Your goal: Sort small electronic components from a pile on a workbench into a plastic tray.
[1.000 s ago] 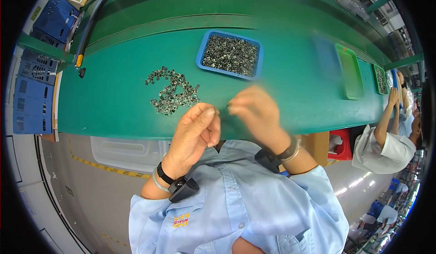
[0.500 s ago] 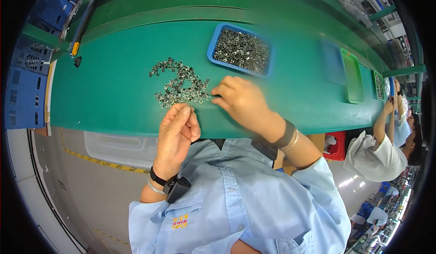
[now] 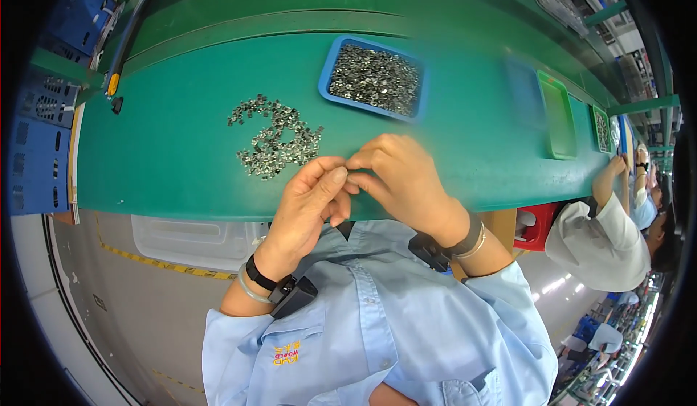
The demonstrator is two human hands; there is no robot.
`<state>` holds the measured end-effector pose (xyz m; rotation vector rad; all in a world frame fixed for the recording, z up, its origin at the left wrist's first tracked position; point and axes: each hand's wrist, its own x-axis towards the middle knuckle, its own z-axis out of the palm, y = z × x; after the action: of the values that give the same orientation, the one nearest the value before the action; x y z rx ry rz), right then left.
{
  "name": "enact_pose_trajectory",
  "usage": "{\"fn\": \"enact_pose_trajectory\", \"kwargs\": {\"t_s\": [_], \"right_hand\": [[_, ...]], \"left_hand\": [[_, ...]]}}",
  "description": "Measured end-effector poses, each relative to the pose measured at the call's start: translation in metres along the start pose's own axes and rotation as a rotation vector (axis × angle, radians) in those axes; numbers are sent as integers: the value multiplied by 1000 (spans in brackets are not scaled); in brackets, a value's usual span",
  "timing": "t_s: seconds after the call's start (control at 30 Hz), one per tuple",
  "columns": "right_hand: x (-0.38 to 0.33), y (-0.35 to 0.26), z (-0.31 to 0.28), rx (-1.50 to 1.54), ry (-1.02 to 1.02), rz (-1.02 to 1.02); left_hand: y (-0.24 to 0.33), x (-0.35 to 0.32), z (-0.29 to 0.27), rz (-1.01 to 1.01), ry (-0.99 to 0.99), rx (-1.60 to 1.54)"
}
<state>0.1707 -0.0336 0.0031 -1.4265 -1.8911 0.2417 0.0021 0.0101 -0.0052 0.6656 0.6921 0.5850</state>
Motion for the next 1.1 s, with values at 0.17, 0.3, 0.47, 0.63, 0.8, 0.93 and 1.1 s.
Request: {"fn": "enact_pose_trajectory", "kwargs": {"t_s": [0.17,0.3,0.47,0.63,0.8,0.93,1.1], "right_hand": [[-12,0,-9,165,25,107],[-19,-2,-15,409,2,282],[-21,0,-12,382,81,234],[-21,3,-7,89,161,50],[-19,0,-6,9,162,34],[-17,-4,-4,-4,147,35],[-19,-2,-1,210,109,100]], "left_hand": [[-11,11,0,-78,-158,-124],[-15,15,2,-46,-188,-146],[-16,13,5,-15,-213,-97],[-13,8,12,-22,-175,-68],[-8,1,15,-20,-83,2],[-5,1,8,-20,-96,-1],[-5,1,1,-25,-110,13]]}}
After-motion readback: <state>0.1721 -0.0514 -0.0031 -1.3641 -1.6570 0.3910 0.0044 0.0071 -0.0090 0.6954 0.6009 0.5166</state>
